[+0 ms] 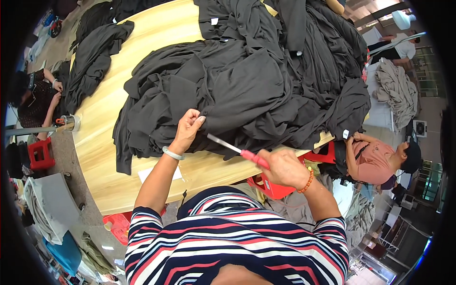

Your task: Trimming excess threads and sorting black fabric pieces at a work table.

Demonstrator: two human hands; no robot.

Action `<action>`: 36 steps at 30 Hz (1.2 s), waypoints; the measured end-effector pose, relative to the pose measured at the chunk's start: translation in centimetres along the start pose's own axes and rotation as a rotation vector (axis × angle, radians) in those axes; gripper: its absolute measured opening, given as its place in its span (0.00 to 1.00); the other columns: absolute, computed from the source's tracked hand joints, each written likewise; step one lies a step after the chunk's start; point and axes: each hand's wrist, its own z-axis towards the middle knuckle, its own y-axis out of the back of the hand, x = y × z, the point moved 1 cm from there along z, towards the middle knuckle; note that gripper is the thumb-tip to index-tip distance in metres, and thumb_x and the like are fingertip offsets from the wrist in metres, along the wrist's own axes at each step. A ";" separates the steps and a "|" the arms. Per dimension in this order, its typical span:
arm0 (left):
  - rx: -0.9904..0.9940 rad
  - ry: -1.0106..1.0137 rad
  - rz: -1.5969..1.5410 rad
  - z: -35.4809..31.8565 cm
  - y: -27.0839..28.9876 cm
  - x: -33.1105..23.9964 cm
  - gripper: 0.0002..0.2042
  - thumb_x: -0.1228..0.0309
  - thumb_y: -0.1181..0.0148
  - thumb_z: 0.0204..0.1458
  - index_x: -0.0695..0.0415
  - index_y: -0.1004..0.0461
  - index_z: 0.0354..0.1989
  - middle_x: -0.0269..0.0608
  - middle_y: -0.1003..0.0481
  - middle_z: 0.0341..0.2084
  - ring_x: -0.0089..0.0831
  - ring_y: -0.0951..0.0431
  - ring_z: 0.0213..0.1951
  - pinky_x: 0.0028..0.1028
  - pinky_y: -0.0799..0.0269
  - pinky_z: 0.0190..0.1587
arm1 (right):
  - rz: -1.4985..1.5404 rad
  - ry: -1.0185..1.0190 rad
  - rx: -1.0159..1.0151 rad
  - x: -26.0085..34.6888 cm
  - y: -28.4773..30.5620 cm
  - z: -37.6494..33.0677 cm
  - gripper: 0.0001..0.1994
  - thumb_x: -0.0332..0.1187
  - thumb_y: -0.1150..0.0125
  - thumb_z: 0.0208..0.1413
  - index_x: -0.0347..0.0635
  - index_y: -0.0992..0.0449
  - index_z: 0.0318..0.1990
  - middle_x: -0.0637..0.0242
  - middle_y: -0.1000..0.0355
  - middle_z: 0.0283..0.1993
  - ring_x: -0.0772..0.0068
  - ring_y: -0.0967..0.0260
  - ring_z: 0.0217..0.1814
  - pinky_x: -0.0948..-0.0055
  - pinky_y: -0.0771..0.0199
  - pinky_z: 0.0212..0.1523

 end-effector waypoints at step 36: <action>-0.317 0.104 0.085 9.3 1.5 -1.6 0.10 0.70 0.38 0.54 0.56 0.31 0.23 0.25 0.33 0.20 0.15 0.36 0.20 0.20 0.39 0.23 | 0.020 -0.097 -0.150 -1.6 3.4 3.7 0.11 0.38 0.42 0.55 0.39 0.30 0.35 0.51 0.27 0.23 0.45 0.27 0.31 0.51 0.29 0.33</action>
